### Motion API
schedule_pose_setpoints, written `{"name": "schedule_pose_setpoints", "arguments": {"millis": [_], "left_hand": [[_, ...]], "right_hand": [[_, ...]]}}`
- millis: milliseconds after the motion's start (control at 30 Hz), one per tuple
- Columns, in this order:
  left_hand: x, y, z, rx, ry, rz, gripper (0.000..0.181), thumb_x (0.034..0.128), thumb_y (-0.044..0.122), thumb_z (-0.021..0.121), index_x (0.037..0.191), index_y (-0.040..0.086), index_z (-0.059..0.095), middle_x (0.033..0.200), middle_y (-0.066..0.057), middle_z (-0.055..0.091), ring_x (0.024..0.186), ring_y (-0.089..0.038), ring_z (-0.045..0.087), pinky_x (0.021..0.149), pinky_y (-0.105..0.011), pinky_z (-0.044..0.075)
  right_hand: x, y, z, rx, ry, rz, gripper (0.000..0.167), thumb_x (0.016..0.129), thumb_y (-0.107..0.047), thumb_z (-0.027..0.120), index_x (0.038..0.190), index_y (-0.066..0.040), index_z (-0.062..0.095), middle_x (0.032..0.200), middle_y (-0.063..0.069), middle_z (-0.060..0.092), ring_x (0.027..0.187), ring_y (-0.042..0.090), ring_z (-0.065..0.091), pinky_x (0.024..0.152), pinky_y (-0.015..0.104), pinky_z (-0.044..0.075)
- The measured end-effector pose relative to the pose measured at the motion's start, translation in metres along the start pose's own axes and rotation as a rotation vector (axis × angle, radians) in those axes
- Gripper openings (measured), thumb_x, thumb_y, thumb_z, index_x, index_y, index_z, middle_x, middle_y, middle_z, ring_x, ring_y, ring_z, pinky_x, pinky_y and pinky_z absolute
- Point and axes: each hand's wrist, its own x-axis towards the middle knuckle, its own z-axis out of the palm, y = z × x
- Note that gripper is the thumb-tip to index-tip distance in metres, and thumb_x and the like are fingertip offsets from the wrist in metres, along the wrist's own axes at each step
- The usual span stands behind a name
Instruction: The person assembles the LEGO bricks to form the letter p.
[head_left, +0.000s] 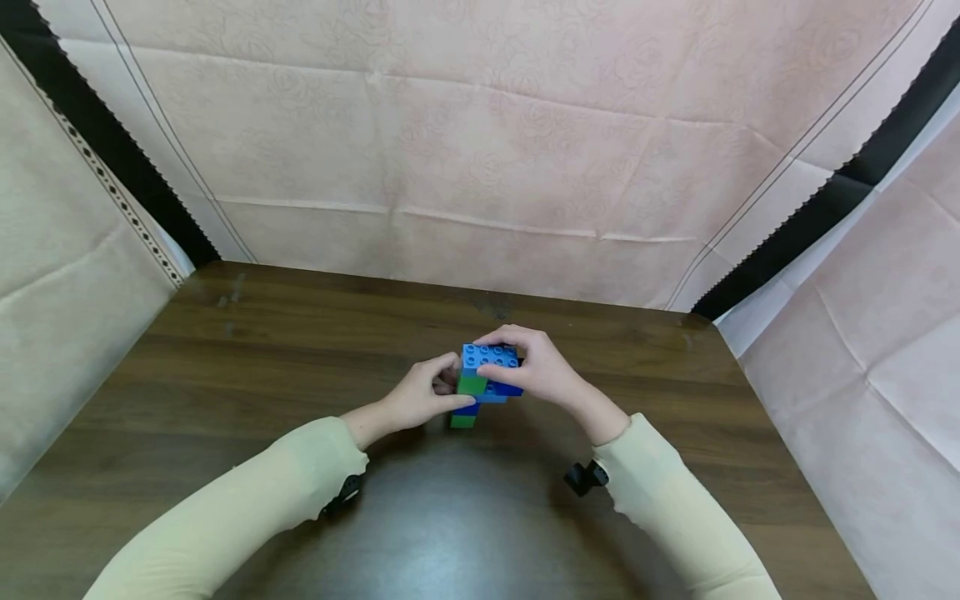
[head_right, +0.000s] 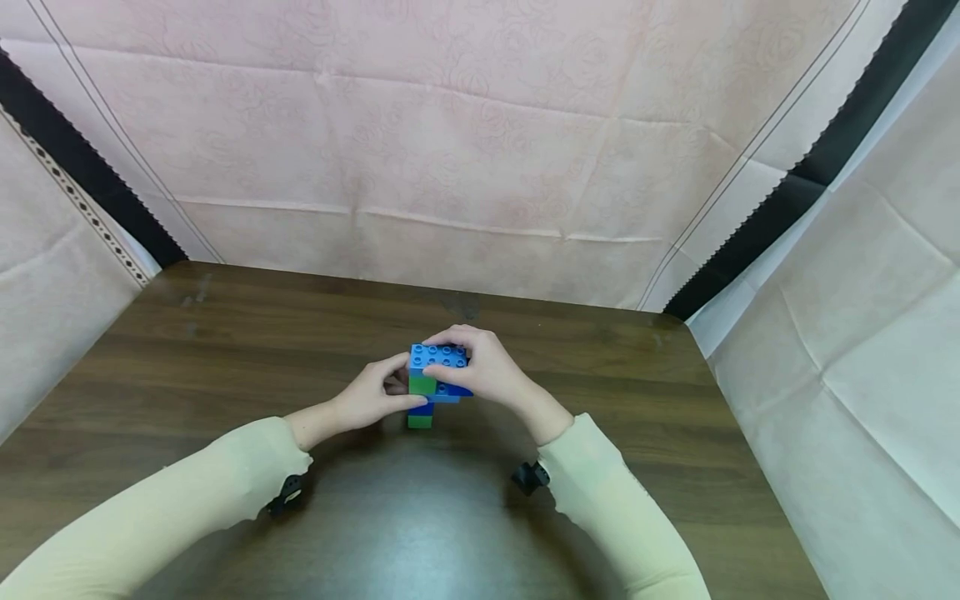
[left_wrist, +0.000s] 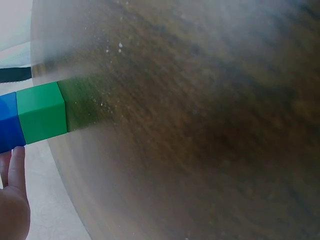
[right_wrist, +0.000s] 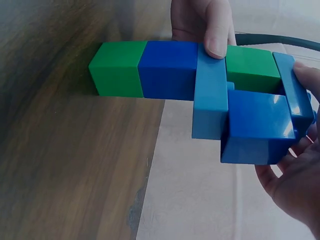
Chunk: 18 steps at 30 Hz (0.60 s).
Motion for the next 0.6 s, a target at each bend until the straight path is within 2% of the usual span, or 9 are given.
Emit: {"name": "schedule_pose_setpoints", "arguments": {"millis": [267,500,600], "left_hand": [[-0.0008,0.0003,-0.0002,-0.004,-0.004,-0.006,0.027,0.0861,0.024,0.068,0.102,0.011,0.050,0.102,-0.008,0.063,0.092,-0.018,0.061,0.086,-0.036,0.054],[-0.0014,0.0008,-0.0009,-0.012,-0.008,-0.011,0.028,0.0861,0.024,0.068,0.103,0.011,0.050,0.103,-0.008,0.062,0.093,-0.018,0.061,0.087,-0.037,0.054],[-0.0020,0.0060,-0.0017,-0.017,-0.010,-0.015,0.027,0.0866,0.022,0.067,0.104,0.010,0.050,0.104,-0.010,0.062,0.094,-0.019,0.061,0.087,-0.038,0.053]], "right_hand": [[0.0014,-0.0040,0.0000,-0.033,-0.008,-0.026,0.031,0.084,-0.018,0.070,0.113,-0.009,0.064,0.103,0.005,0.063,0.087,0.016,0.054,0.073,0.028,0.051],[0.0028,-0.0053,-0.0008,-0.069,-0.017,-0.018,0.032,0.083,-0.020,0.071,0.112,-0.010,0.065,0.103,0.005,0.063,0.088,0.017,0.055,0.075,0.028,0.051],[0.0020,-0.0037,-0.0013,-0.063,-0.013,-0.013,0.033,0.083,-0.020,0.071,0.114,-0.010,0.064,0.104,0.006,0.064,0.088,0.017,0.055,0.074,0.028,0.051]]}}
